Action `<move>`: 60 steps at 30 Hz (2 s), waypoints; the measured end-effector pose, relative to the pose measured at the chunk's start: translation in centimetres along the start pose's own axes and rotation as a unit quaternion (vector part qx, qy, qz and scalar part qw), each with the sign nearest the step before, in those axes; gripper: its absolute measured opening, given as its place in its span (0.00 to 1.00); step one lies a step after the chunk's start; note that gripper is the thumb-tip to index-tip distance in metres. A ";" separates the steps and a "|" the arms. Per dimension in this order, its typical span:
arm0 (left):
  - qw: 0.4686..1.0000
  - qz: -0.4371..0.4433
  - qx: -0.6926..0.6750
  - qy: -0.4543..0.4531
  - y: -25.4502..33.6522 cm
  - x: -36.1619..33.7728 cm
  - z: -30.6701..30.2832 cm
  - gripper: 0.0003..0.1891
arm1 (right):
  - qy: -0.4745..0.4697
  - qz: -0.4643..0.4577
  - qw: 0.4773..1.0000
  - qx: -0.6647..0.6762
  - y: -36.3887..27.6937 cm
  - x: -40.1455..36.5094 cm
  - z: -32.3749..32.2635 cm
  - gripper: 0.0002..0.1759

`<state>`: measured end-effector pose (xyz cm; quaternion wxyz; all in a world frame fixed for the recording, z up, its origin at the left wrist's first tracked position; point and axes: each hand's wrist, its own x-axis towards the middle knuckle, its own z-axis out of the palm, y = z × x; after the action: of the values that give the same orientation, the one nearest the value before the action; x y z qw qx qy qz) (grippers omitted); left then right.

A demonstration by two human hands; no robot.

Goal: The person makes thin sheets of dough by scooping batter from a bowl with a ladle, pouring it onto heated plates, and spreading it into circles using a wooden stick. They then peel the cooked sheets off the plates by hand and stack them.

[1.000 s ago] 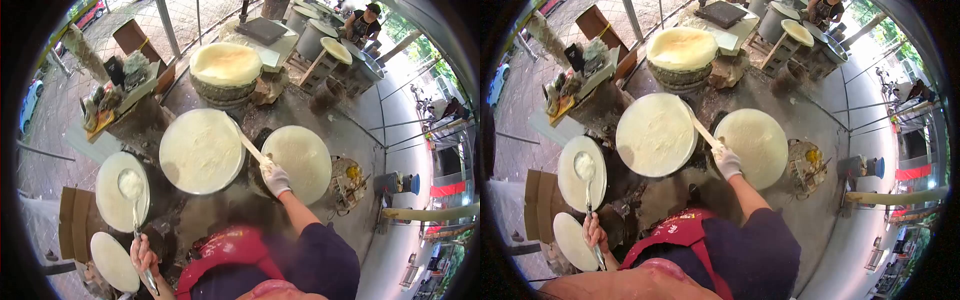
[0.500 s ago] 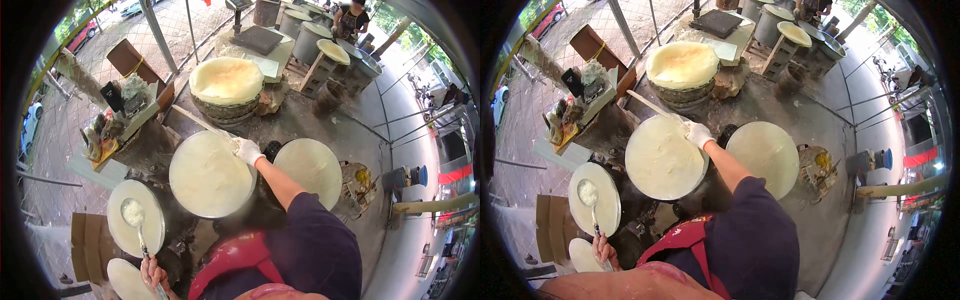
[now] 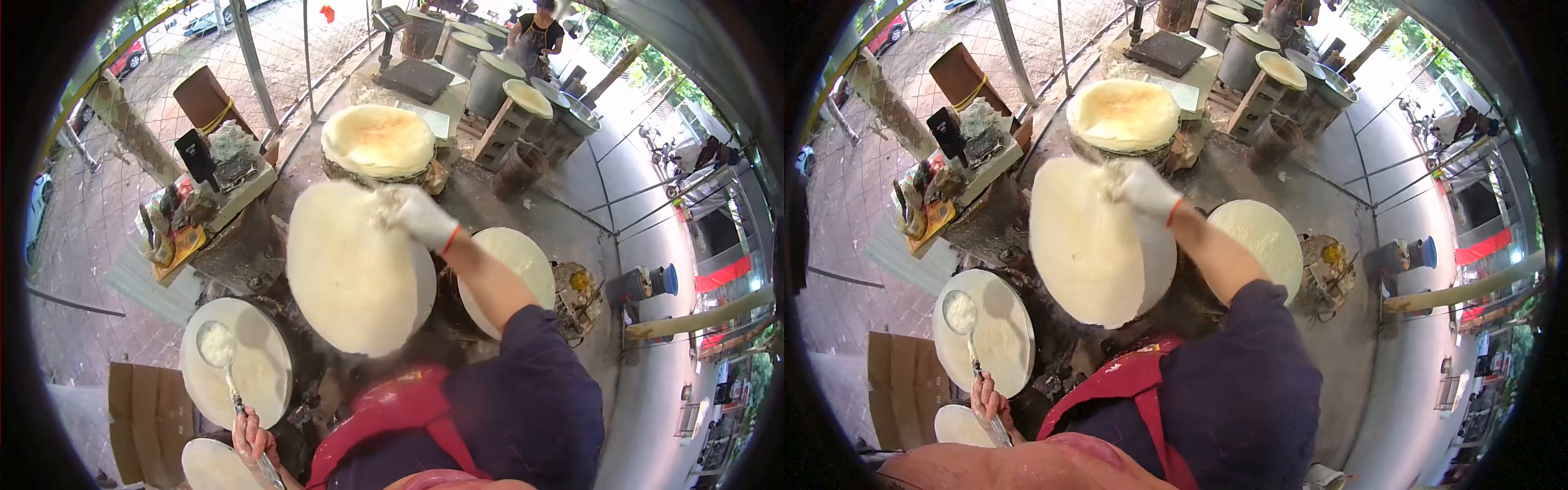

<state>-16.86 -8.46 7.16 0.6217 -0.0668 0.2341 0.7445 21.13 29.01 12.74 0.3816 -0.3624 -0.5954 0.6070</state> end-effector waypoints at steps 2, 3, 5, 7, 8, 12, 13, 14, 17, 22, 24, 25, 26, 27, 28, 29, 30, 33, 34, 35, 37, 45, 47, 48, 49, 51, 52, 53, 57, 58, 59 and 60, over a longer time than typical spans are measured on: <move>1.000 0.006 0.011 -0.029 0.1 -0.5 0.0 0.18 | 0.012 0.071 0.997 0.040 -1.6 3.1 -4.2 0.18; 0.999 0.010 0.016 -0.043 -0.1 -0.7 0.0 0.18 | 0.033 0.088 0.995 0.025 -2.8 4.6 -6.0 0.14; 0.997 0.015 0.015 -0.079 -0.1 -1.1 -1.5 0.18 | 0.048 0.095 0.990 -0.091 -6.2 7.3 -8.8 0.08; 0.996 0.030 0.010 -0.078 -1.3 -1.4 -1.7 0.19 | 0.050 0.021 0.978 -0.200 -8.8 11.1 -12.3 0.10; 0.997 0.046 0.008 -0.054 -2.0 -2.1 -1.3 0.19 | 0.046 0.010 0.956 -0.290 -11.6 12.2 -13.1 0.12; 0.990 0.124 0.032 0.053 -5.6 -4.3 -0.1 0.19 | 0.029 -0.140 0.819 -0.556 -19.8 16.5 -11.9 0.18; 0.989 0.134 0.036 0.055 -6.7 -4.4 0.7 0.19 | 0.068 -0.167 0.748 -0.639 -21.1 15.9 -10.2 0.15; 0.988 0.141 0.021 0.059 -7.8 -4.8 1.1 0.18 | 0.075 -0.281 0.671 -0.682 -19.7 17.9 -11.1 0.13; 0.984 0.160 -0.015 0.073 -10.9 -6.5 2.8 0.18 | 0.082 -0.300 0.585 -0.749 -12.7 19.6 -11.4 0.11; 0.979 0.191 -0.038 0.066 -15.7 -9.3 4.5 0.21 | 0.073 -0.357 0.552 -0.750 6.6 20.3 -13.2 0.13; 0.974 0.198 -0.040 0.101 -16.8 -10.5 5.3 0.22 | 0.088 -0.356 0.594 -0.716 14.4 22.0 -15.5 0.12; 0.975 0.200 -0.047 0.085 -17.1 -10.9 5.1 0.22 | 0.091 -0.307 0.605 -0.729 16.0 22.4 -15.9 0.13; 0.976 0.198 -0.054 0.073 -17.4 -11.5 5.2 0.22 | 0.089 -0.252 0.616 -0.741 17.5 22.1 -15.9 0.13; 0.977 0.195 -0.061 0.064 -17.6 -12.1 5.2 0.22 | 0.084 -0.197 0.623 -0.752 18.9 21.7 -15.8 0.14; 0.973 0.204 -0.062 0.092 -17.9 -12.8 5.3 0.22 | 0.087 -0.171 0.635 -0.748 18.9 21.2 -15.5 0.15; 0.974 0.205 -0.069 0.075 -18.2 -13.2 5.1 0.22 | 0.090 -0.148 0.644 -0.745 18.3 20.9 -15.5 0.17; 0.974 0.205 -0.078 0.056 -18.4 -13.0 5.0 0.22 | 0.094 -0.127 0.650 -0.743 17.7 21.0 -15.3 0.18; 0.962 0.248 -0.093 0.066 -19.5 -15.6 2.6 0.22 | 0.116 -0.144 0.724 -0.664 16.7 20.4 -15.8 0.21; 0.954 0.267 -0.116 0.077 -20.1 -16.8 1.1 0.22 | 0.114 -0.126 0.732 -0.660 16.5 20.1 -16.0 0.21; 0.942 0.290 -0.141 0.090 -20.9 -18.2 0.0 0.23 | 0.106 -0.109 0.740 -0.656 16.3 18.8 -15.9 0.21; 0.930 0.359 -0.072 0.031 -22.0 -17.0 -6.8 0.23 | 0.164 -0.142 0.779 -0.588 15.8 14.9 -11.4 0.22; 0.856 0.463 -0.128 0.190 -31.5 -28.5 -10.4 0.14 | -0.228 -0.189 0.915 -0.274 26.3 -17.8 10.5 0.28; 0.811 0.521 -0.237 0.125 -37.5 -36.0 -16.2 0.16 | -0.380 -0.128 0.896 -0.191 30.2 -29.3 15.6 0.28; 0.787 0.551 -0.246 0.126 -40.8 -40.5 -18.6 0.16 | -0.431 0.034 0.894 -0.112 28.9 -36.6 18.2 0.26; 0.765 0.578 -0.255 0.126 -44.1 -45.4 -20.8 0.16 | -0.499 -0.067 0.848 -0.167 28.2 -42.9 20.2 0.25; 0.720 0.623 -0.270 0.146 -50.4 -55.3 -23.3 0.16 | -0.572 -0.122 0.795 -0.160 25.1 -54.2 22.5 0.25; 0.706 0.625 -0.201 0.265 -53.3 -60.9 -24.3 0.14 | -0.606 -0.077 0.780 -0.136 24.8 -60.2 22.7 0.26; 0.682 0.610 -0.132 0.380 -56.2 -66.2 -25.5 0.13 | -0.634 -0.032 0.765 -0.113 25.2 -65.6 22.5 0.27; 0.511 0.335 -0.034 0.791 -71.0 -85.1 -36.9 0.13 | -0.700 -0.075 0.668 -0.242 20.1 -86.4 21.7 0.22; 0.447 0.191 0.056 0.872 -72.5 -82.8 -37.1 0.12 | -0.713 -0.111 0.630 -0.285 14.4 -84.1 22.2 0.19; 0.458 0.123 0.136 0.870 -73.3 -84.1 -37.8 0.12 | -0.727 -0.129 0.605 -0.298 15.0 -84.1 21.3 0.20; 0.464 0.059 0.219 0.856 -73.7 -86.0 -38.8 0.13 | -0.736 -0.148 0.583 -0.310 16.7 -84.0 20.3 0.21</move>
<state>65.01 -93.49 -13.05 0.0591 -0.5189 0.8077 0.2736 39.92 -55.25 -4.62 -0.2388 0.2052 -0.8698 0.3798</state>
